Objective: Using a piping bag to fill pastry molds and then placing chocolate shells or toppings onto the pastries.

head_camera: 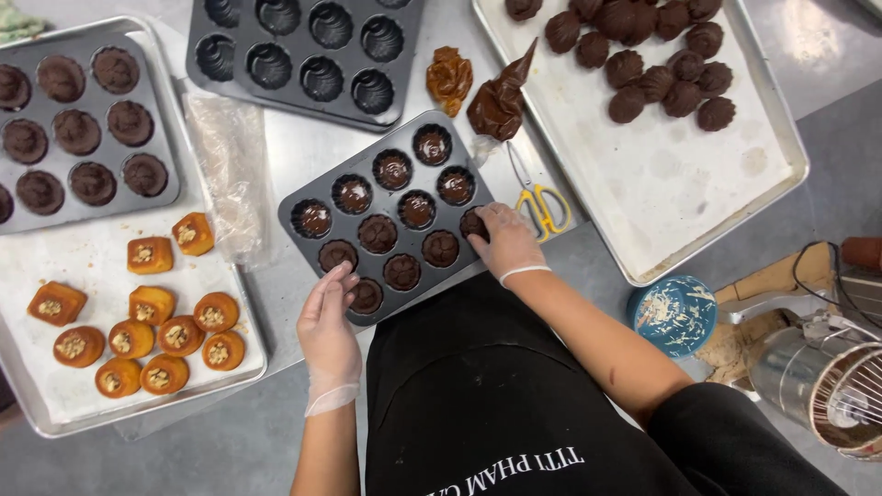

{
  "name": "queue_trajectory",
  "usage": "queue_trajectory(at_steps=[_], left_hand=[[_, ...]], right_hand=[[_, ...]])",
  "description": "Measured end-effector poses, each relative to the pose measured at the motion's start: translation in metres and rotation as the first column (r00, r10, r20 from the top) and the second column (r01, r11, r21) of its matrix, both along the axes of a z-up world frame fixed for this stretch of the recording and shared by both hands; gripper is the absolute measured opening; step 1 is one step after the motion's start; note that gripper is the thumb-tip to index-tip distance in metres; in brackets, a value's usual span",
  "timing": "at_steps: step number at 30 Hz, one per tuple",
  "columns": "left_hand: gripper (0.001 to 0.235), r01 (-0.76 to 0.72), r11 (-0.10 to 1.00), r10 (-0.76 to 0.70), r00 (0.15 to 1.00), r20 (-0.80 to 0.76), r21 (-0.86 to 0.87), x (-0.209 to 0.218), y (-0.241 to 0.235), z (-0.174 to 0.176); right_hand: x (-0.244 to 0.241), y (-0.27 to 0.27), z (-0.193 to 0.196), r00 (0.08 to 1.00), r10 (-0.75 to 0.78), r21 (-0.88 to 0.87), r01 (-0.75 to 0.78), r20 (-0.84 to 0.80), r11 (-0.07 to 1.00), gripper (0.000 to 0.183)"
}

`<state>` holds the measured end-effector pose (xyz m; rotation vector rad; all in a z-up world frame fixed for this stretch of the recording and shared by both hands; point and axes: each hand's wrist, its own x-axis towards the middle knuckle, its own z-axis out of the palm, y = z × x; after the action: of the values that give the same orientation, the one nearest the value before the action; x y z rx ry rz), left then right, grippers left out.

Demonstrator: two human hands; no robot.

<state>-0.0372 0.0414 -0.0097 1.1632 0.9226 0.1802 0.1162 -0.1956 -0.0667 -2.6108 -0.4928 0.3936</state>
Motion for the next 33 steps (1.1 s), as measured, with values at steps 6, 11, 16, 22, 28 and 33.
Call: queue_trajectory(at_steps=[6, 11, 16, 22, 28, 33], left_hand=[[0.03, -0.106, 0.994, 0.106, 0.994, 0.005, -0.04, 0.002, -0.018, 0.001], [0.029, -0.144, 0.989, 0.143, 0.99, -0.013, -0.025, 0.005, -0.037, 0.002], [0.03, -0.119, 0.993, 0.12, 0.99, -0.071, 0.013, 0.018, -0.06, 0.007], [0.032, -0.019, 0.999, 0.024, 0.995, -0.098, 0.049, 0.031, -0.079, 0.016], [0.033, 0.125, 0.992, -0.121, 0.986, -0.115, 0.023, 0.042, -0.092, 0.014], [0.038, 0.354, 0.924, -0.353, 0.935, 0.031, -0.143, 0.064, -0.107, 0.015]], right_hand=[[0.073, -0.073, 0.0, 0.946, -0.324, 0.13, 0.319, 0.015, 0.939, 0.039], [0.158, -0.155, -0.04, 0.799, -0.431, 0.045, 0.456, 0.42, 0.889, 0.047], [0.186, -0.139, -0.034, 0.772, -0.608, -0.022, 0.622, 0.187, 0.783, 0.077], [0.182, -0.143, -0.063, 0.678, -0.688, 0.154, 0.675, 0.259, 0.722, 0.071], [0.143, -0.178, -0.062, 0.669, -0.133, 0.67, 0.741, -0.731, 0.043, 0.041], [0.077, -0.115, 0.039, 0.573, 0.398, 0.633, 0.774, -0.717, 0.026, 0.047]])
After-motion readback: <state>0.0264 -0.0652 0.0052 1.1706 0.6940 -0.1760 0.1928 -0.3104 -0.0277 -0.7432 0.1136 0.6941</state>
